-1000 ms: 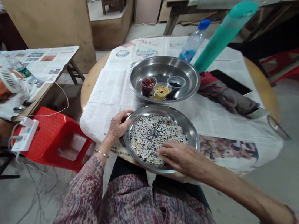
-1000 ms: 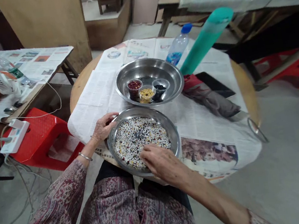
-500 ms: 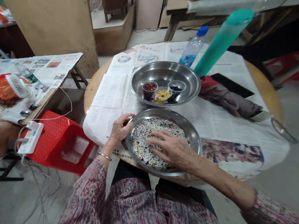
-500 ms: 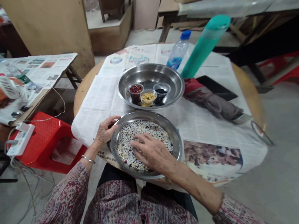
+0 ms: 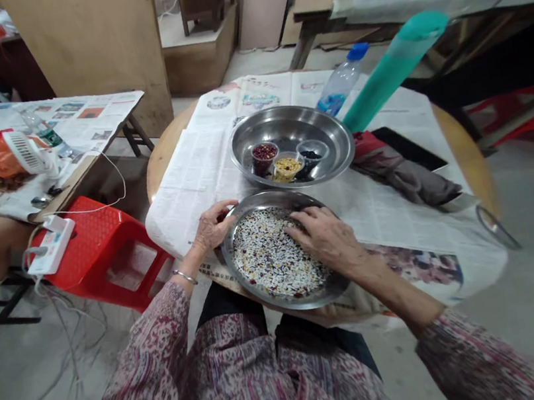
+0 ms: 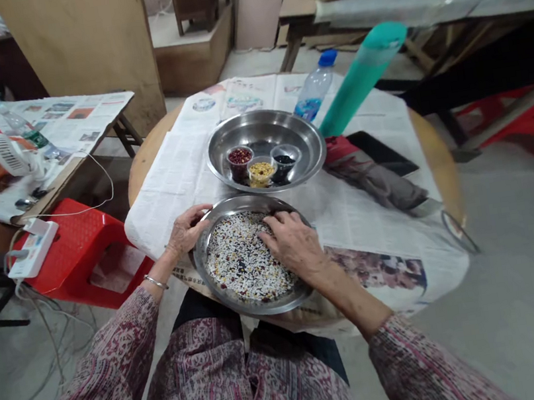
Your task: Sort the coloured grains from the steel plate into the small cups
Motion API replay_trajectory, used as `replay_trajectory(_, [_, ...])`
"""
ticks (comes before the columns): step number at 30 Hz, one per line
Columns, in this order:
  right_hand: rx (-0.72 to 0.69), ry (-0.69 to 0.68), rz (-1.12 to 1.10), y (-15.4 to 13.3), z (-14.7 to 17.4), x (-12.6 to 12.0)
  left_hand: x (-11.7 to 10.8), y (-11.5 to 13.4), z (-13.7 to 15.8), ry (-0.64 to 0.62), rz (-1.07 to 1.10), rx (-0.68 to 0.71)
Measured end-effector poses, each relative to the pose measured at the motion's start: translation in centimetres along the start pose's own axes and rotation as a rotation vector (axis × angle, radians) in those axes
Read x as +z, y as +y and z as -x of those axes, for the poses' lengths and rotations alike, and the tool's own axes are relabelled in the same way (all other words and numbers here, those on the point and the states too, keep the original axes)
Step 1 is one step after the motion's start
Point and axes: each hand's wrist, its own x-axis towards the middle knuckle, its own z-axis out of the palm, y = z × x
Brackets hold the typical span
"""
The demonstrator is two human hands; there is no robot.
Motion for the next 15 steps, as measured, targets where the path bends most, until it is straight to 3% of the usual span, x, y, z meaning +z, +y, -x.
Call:
replay_trajectory(3, [-0.022,-0.052,-0.024,-2.1,-0.2,0.3,-0.1,0.2,0.0,-0.009,0.005,-0.002])
replay_trajectory(9, [-0.299,-0.246,-0.290,-6.6,0.1,-0.1,0.0,0.6,0.0,0.012,0.001,-0.012])
replay_trajectory(12, [-0.381,-0.297,-0.331,-6.8,1.6,-1.8,0.0,0.5,0.0,0.012,-0.002,0.001])
replay_trajectory(15, [-0.372,-0.384,-0.266,-5.7,3.3,-3.7,0.1,0.4,0.1,0.017,-0.007,0.013])
